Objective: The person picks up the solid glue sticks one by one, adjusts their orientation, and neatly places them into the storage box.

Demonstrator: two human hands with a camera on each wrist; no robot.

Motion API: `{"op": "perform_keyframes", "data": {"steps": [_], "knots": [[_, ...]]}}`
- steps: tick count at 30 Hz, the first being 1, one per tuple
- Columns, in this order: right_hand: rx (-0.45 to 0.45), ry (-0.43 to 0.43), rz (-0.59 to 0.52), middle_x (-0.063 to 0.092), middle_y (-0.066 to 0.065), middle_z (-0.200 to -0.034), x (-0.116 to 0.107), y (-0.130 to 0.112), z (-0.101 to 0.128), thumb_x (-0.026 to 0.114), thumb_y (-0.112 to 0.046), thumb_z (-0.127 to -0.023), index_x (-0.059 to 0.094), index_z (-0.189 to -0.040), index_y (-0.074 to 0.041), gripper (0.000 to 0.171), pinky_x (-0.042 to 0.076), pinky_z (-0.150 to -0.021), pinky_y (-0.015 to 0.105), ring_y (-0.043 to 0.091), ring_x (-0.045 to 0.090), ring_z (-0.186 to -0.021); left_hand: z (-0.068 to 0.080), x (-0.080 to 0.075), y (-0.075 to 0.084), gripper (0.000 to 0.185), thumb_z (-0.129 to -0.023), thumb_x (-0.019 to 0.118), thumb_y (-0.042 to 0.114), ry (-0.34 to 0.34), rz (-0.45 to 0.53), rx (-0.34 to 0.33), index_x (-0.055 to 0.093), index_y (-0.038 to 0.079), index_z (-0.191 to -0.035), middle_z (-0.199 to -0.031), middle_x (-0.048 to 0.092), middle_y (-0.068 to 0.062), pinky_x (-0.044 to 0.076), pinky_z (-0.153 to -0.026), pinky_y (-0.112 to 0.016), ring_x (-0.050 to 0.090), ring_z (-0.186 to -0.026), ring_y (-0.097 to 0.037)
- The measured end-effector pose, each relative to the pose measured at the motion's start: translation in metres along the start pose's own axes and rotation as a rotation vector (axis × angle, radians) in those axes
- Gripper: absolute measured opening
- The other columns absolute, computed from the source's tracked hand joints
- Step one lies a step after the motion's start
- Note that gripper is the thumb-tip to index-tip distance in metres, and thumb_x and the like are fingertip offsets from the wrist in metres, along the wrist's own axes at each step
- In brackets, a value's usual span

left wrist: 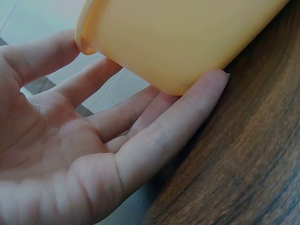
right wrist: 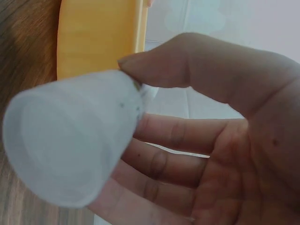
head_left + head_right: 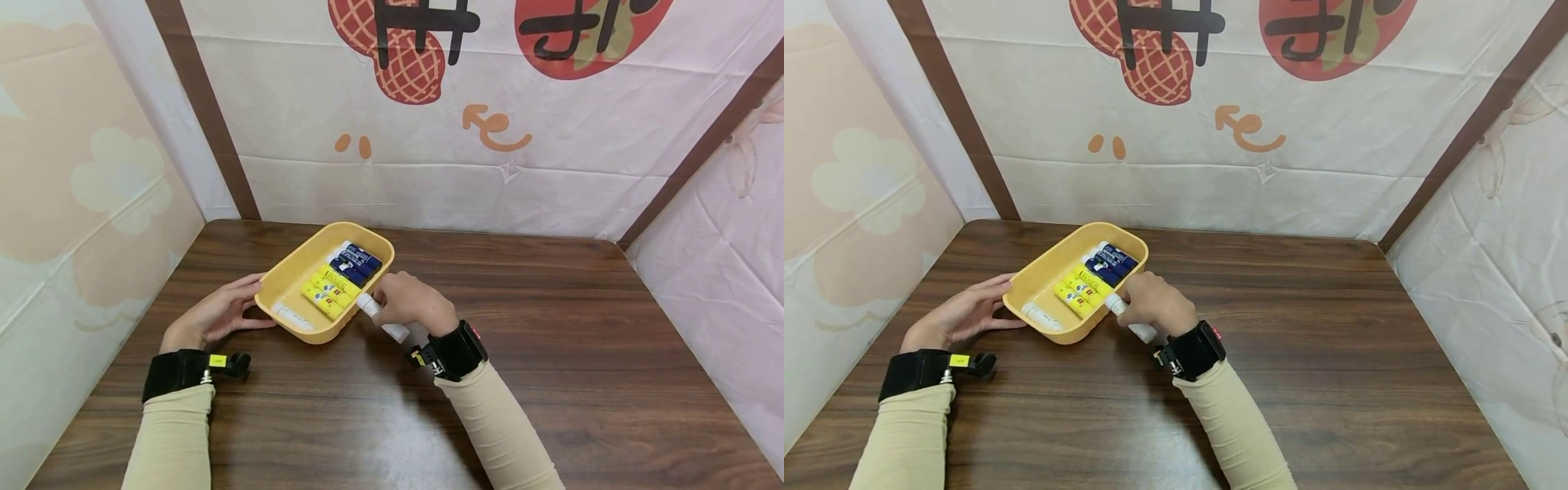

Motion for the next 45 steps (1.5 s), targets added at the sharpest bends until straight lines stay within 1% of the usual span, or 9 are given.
{"op": "perform_keyframes", "data": {"steps": [7,13,16,22,28,34,40,45], "knots": [[-0.022,0.02,-0.018,0.064,-0.001,-0.074,-0.0029,-0.0038,0.002,0.075,-0.013,-0.089,0.073,-0.085,-0.01,0.005,0.048,-0.052,0.02,0.01,0.056,-0.061,0.0014,0.0001,-0.0008,0.047,-0.113,0.04,0.021,0.003,0.011,0.0,0.032,0.015,-0.16,-0.137,0.058,0.015,0.063,-0.096,-0.042,0.062,-0.121,-0.005],[-0.041,0.033,-0.029,0.068,0.0,-0.08,-0.0041,-0.0066,0.0024,0.075,-0.014,-0.089,0.076,-0.092,-0.01,0.005,0.05,-0.054,0.02,0.009,0.058,-0.064,0.0015,0.0004,-0.0004,0.043,-0.114,0.039,0.021,-0.003,0.013,0.007,0.037,0.017,-0.157,-0.135,0.06,0.015,0.063,-0.095,-0.042,0.062,-0.12,-0.005],[-0.041,0.04,-0.017,0.068,0.0,-0.08,-0.0045,-0.007,0.0025,0.076,-0.015,-0.09,0.076,-0.093,-0.01,0.006,0.05,-0.053,0.02,0.009,0.058,-0.064,0.0011,0.0003,-0.0001,0.042,-0.114,0.039,0.021,-0.006,0.016,0.009,0.039,0.018,-0.155,-0.135,0.061,0.015,0.064,-0.095,-0.043,0.062,-0.12,-0.005],[-0.036,0.052,-0.015,0.068,0.0,-0.08,-0.0067,-0.0075,0.0034,0.076,-0.017,-0.091,0.075,-0.094,-0.01,0.008,0.051,-0.053,0.02,0.01,0.059,-0.064,0.0003,-0.0003,0.0004,0.045,-0.114,0.04,0.022,-0.002,0.015,0.008,0.035,0.016,-0.158,-0.136,0.06,0.014,0.063,-0.095,-0.044,0.062,-0.121,-0.005],[-0.041,0.053,-0.018,0.067,0.0,-0.08,-0.0064,-0.0076,0.0039,0.075,-0.017,-0.091,0.074,-0.092,-0.011,0.007,0.05,-0.053,0.019,0.009,0.058,-0.064,-0.0004,-0.0012,-0.0006,0.045,-0.113,0.04,0.022,0.01,0.011,0.001,0.035,0.016,-0.158,-0.136,0.059,0.013,0.063,-0.095,-0.044,0.062,-0.121,-0.006],[-0.041,0.048,-0.014,0.068,0.001,-0.08,-0.0062,-0.0085,0.0044,0.075,-0.018,-0.092,0.075,-0.094,-0.01,0.008,0.049,-0.054,0.019,0.01,0.057,-0.064,-0.0004,-0.0005,-0.0003,0.046,-0.114,0.039,0.021,0.003,0.011,0.002,0.033,0.015,-0.159,-0.137,0.059,0.013,0.063,-0.095,-0.044,0.061,-0.121,-0.005],[-0.032,0.039,-0.025,0.069,0.001,-0.083,-0.0064,-0.0089,0.0057,0.075,-0.018,-0.092,0.076,-0.098,-0.009,0.011,0.05,-0.055,0.02,0.01,0.058,-0.065,-0.0007,0.0006,0.0005,0.047,-0.114,0.039,0.021,-0.005,0.009,0.003,0.031,0.014,-0.16,-0.137,0.059,0.013,0.063,-0.096,-0.044,0.061,-0.122,-0.005],[-0.034,0.05,-0.032,0.069,0.001,-0.083,-0.0079,-0.0096,0.0074,0.075,-0.018,-0.092,0.076,-0.098,-0.009,0.011,0.051,-0.054,0.02,0.01,0.059,-0.065,-0.0008,0.0019,0.0009,0.049,-0.114,0.039,0.021,-0.008,0.007,0.003,0.029,0.012,-0.16,-0.137,0.059,0.012,0.063,-0.096,-0.044,0.061,-0.122,-0.005]]}}
Point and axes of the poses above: each hand's wrist, its own z-axis away from the middle knuckle, its own x-axis out of the palm, y = z × x, the point moved 4 cm from there along -z, towards the middle knuckle
